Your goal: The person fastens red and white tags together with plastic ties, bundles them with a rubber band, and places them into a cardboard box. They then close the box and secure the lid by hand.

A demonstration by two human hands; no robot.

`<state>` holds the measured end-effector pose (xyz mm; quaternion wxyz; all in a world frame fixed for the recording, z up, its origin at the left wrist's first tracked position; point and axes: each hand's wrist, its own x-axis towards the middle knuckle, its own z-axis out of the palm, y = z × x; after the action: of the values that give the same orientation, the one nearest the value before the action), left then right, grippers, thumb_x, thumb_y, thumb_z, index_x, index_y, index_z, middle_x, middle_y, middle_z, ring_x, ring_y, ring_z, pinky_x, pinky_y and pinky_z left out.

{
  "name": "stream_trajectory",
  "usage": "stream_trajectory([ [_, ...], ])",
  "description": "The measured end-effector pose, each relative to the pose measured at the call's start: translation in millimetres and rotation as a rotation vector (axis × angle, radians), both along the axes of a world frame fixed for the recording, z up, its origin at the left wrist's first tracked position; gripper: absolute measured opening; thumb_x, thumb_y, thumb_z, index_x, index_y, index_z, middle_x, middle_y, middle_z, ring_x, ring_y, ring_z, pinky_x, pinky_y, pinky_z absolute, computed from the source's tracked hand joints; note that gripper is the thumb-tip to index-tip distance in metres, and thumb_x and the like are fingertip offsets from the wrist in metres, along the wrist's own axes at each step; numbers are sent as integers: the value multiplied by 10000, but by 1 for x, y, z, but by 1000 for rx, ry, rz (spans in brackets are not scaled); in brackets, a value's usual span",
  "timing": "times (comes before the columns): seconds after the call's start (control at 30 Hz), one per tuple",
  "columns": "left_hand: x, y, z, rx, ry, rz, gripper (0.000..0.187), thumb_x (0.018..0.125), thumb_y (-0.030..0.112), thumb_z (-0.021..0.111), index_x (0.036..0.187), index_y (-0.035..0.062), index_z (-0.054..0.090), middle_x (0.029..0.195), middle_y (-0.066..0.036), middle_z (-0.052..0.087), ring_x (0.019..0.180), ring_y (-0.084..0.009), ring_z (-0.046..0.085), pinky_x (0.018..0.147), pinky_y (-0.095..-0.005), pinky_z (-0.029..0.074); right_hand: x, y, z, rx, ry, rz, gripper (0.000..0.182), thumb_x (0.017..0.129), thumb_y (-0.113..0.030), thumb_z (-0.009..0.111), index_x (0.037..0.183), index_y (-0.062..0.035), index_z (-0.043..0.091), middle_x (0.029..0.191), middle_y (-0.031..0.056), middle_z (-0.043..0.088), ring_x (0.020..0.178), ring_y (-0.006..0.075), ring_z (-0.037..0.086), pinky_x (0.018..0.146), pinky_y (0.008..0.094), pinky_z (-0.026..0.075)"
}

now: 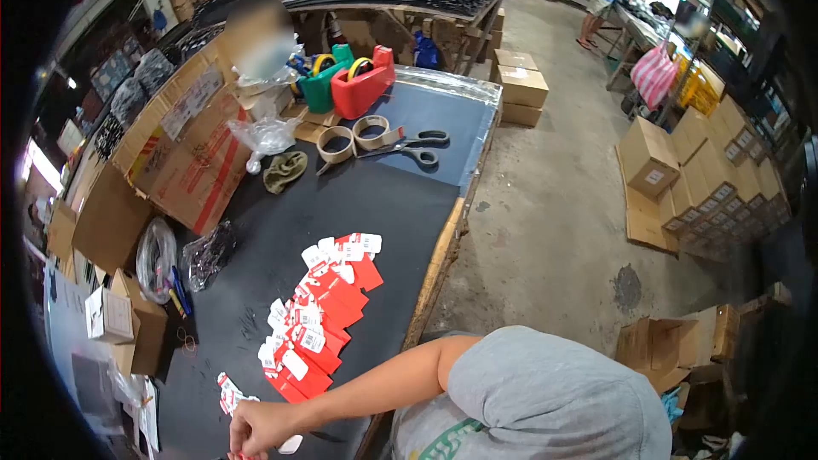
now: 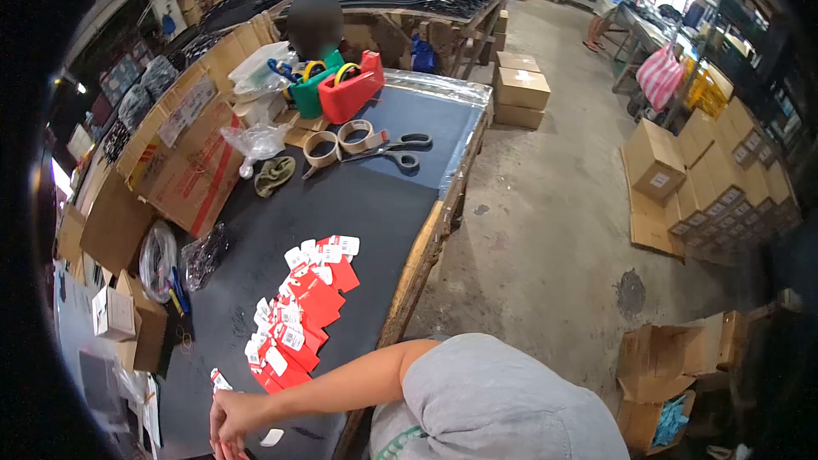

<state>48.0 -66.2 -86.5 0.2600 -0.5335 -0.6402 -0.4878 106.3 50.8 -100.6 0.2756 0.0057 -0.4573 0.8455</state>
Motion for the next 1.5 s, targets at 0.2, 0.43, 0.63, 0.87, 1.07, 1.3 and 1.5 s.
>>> stream_trajectory([
  [0.2, -26, 1, -12, -98, 82, -131, 194, 798, -101, 608, 963, -35, 685, 1001, -169, 680, 977, -291, 651, 905, -401, 496, 32, 16, 16, 196, -68, -94, 171, 789, -59, 624, 856, 88, 680, 703, 139, 679, 598, 154, 667, 548, 261, 552],
  [0.43, 29, 30, -18, -218, -664, -239, 196, 825, -75, 626, 1005, -25, 684, 913, -98, 704, 853, -133, 647, 772, -249, 496, 79, 62, 71, 339, -375, -358, 99, 839, -93, 668, 873, -1, 660, 738, 58, 645, 579, 78, 590, 490, 184, 428],
  [0.63, 70, 44, -71, -316, -1207, -425, 254, 855, -21, 644, 1105, -57, 622, 947, -68, 676, 827, -74, 610, 720, -214, 494, 85, 122, 35, 369, -558, -444, 156, 851, -104, 633, 899, 45, 625, 755, 126, 672, 562, 115, 635, 457, 206, 470],
  [0.87, 76, 26, -91, -410, -1445, -518, 301, 886, -4, 594, 1182, -60, 579, 1025, -136, 669, 952, -170, 654, 810, -259, 537, 57, 165, -37, 642, -877, -585, 143, 790, -81, 657, 863, 43, 649, 695, 108, 663, 564, 149, 642, 502, 249, 501],
  [1.07, 27, -20, -78, -203, -987, -110, 232, 857, -2, 628, 1087, -28, 644, 995, -108, 676, 910, -152, 650, 774, -257, 526, -23, 112, -37, 1311, -394, -483, 329, 694, -17, 726, 1006, -27, 621, 883, 104, 526, 666, 188, 509, 605, 303, 448],
  [1.3, -86, -93, -64, -246, -668, 569, 77, 831, 42, 654, 884, -13, 657, 866, -70, 582, 700, -134, 588, 644, -278, 485, -100, 35, -61, 1443, -315, 45, 220, 732, -36, 706, 902, 17, 577, 1045, 188, 535, 974, 367, 572, 817, 415, 478],
  [1.5, -123, -100, -82, -474, -621, 620, 317, 751, 222, 765, 879, -41, 643, 776, -153, 644, 693, -215, 629, 652, -331, 510, -114, 25, -76, 1454, -503, 247, 104, 697, 30, 661, 753, 29, 574, 974, 208, 538, 902, 375, 588, 786, 421, 488],
])
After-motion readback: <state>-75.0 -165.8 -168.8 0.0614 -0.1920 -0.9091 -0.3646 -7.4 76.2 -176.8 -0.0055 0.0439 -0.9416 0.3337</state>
